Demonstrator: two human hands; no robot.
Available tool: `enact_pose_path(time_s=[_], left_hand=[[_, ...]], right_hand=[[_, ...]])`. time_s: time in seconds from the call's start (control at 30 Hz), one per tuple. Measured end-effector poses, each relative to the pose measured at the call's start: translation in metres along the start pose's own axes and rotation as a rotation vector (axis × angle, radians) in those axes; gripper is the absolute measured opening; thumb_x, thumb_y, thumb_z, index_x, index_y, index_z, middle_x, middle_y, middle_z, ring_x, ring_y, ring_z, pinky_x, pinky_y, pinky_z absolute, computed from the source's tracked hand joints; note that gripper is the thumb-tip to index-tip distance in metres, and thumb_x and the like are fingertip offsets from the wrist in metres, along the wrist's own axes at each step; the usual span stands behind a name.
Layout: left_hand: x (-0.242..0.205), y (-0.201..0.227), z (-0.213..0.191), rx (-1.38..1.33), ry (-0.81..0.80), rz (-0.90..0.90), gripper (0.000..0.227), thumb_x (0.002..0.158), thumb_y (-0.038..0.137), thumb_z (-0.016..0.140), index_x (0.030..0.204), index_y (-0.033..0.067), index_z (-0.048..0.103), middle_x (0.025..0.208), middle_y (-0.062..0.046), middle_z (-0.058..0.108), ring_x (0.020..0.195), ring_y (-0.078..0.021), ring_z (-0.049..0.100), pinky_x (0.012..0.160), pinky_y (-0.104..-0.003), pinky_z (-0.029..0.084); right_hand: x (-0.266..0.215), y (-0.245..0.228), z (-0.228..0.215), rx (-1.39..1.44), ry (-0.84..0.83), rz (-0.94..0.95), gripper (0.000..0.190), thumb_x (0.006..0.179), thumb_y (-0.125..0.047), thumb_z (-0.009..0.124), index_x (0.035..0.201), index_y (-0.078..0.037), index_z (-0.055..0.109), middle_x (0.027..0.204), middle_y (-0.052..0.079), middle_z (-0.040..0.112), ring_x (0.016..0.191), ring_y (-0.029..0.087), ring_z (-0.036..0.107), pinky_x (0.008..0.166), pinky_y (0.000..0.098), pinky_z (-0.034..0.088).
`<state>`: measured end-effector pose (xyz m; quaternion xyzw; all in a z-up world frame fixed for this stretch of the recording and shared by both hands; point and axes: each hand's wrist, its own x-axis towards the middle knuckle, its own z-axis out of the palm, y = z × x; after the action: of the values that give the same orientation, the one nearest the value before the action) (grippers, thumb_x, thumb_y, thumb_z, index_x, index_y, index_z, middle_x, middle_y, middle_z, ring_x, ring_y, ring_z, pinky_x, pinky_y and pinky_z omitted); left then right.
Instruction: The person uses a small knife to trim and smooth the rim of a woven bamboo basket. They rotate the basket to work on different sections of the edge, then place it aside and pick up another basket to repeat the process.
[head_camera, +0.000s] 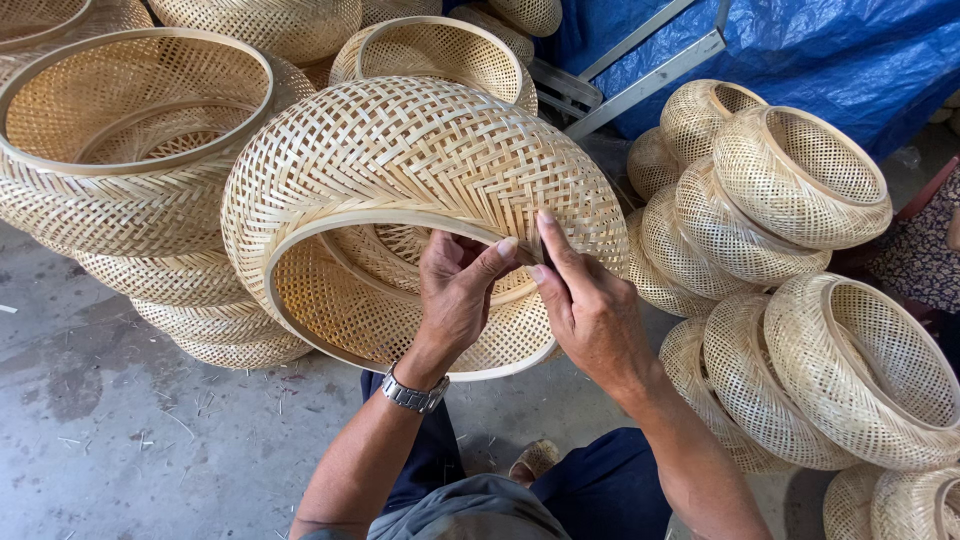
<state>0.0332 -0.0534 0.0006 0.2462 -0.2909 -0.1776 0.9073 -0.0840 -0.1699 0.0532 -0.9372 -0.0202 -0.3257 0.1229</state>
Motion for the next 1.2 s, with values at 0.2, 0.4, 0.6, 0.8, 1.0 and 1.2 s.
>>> enact_pose_path(time_s=[0.2, 0.4, 0.6, 0.8, 1.0, 1.2], left_hand=[[0.0, 0.002, 0.0, 0.007, 0.004, 0.0, 0.031, 0.097, -0.002, 0.068, 0.124, -0.0023, 0.054, 0.115, -0.016, 0.069, 0.102, -0.0224, 0.073, 0.093, -0.038, 0.065], [-0.001, -0.001, -0.002, 0.012, -0.001, 0.014, 0.03, 0.097, -0.001, 0.07, 0.123, -0.0032, 0.055, 0.115, -0.017, 0.069, 0.102, -0.0225, 0.073, 0.092, -0.038, 0.065], [-0.002, -0.004, -0.003, -0.005, 0.023, -0.003, 0.032, 0.097, 0.0, 0.07, 0.126, -0.0032, 0.055, 0.117, -0.014, 0.068, 0.103, -0.0201, 0.071, 0.092, -0.036, 0.063], [-0.003, -0.001, -0.002, -0.027, 0.023, -0.016, 0.032, 0.097, 0.001, 0.069, 0.125, -0.0022, 0.055, 0.117, -0.015, 0.069, 0.104, -0.0218, 0.072, 0.094, -0.038, 0.064], [-0.001, 0.01, -0.008, -0.008, -0.026, 0.026, 0.027, 0.099, 0.002, 0.069, 0.121, -0.0012, 0.055, 0.116, -0.02, 0.069, 0.105, -0.0273, 0.074, 0.097, -0.046, 0.065], [-0.002, 0.021, -0.011, 0.014, -0.007, 0.022, 0.027, 0.098, 0.002, 0.068, 0.12, 0.0, 0.055, 0.114, -0.017, 0.069, 0.104, -0.0269, 0.073, 0.094, -0.046, 0.065]], right_hand=[[0.001, 0.003, 0.002, 0.092, 0.021, -0.005, 0.066, 0.105, -0.02, 0.059, 0.159, 0.001, 0.025, 0.121, 0.031, 0.07, 0.079, 0.028, 0.078, 0.059, 0.034, 0.065], [0.004, -0.002, 0.001, 0.086, 0.025, 0.001, 0.067, 0.106, -0.021, 0.059, 0.159, 0.002, 0.026, 0.118, 0.03, 0.071, 0.083, 0.03, 0.078, 0.062, 0.0359, 0.065], [0.004, -0.009, 0.001, 0.033, 0.072, -0.038, 0.062, 0.105, -0.018, 0.063, 0.159, -0.006, 0.035, 0.099, 0.021, 0.074, 0.081, 0.029, 0.077, 0.061, 0.0368, 0.063], [-0.004, 0.005, 0.016, -0.107, 0.158, -0.084, 0.056, 0.105, -0.016, 0.063, 0.157, -0.011, 0.041, 0.075, 0.01, 0.065, 0.063, 0.019, 0.067, 0.05, 0.0323, 0.056], [-0.008, 0.058, 0.021, -0.006, 0.325, -0.042, 0.044, 0.113, -0.019, 0.051, 0.156, -0.009, 0.044, 0.066, 0.004, 0.061, 0.048, 0.006, 0.05, 0.042, 0.0229, 0.048], [-0.005, 0.087, -0.022, -0.084, 0.248, 0.251, 0.053, 0.113, -0.026, 0.045, 0.159, -0.003, 0.034, 0.075, 0.013, 0.07, 0.043, 0.01, 0.046, 0.037, 0.0271, 0.043]])
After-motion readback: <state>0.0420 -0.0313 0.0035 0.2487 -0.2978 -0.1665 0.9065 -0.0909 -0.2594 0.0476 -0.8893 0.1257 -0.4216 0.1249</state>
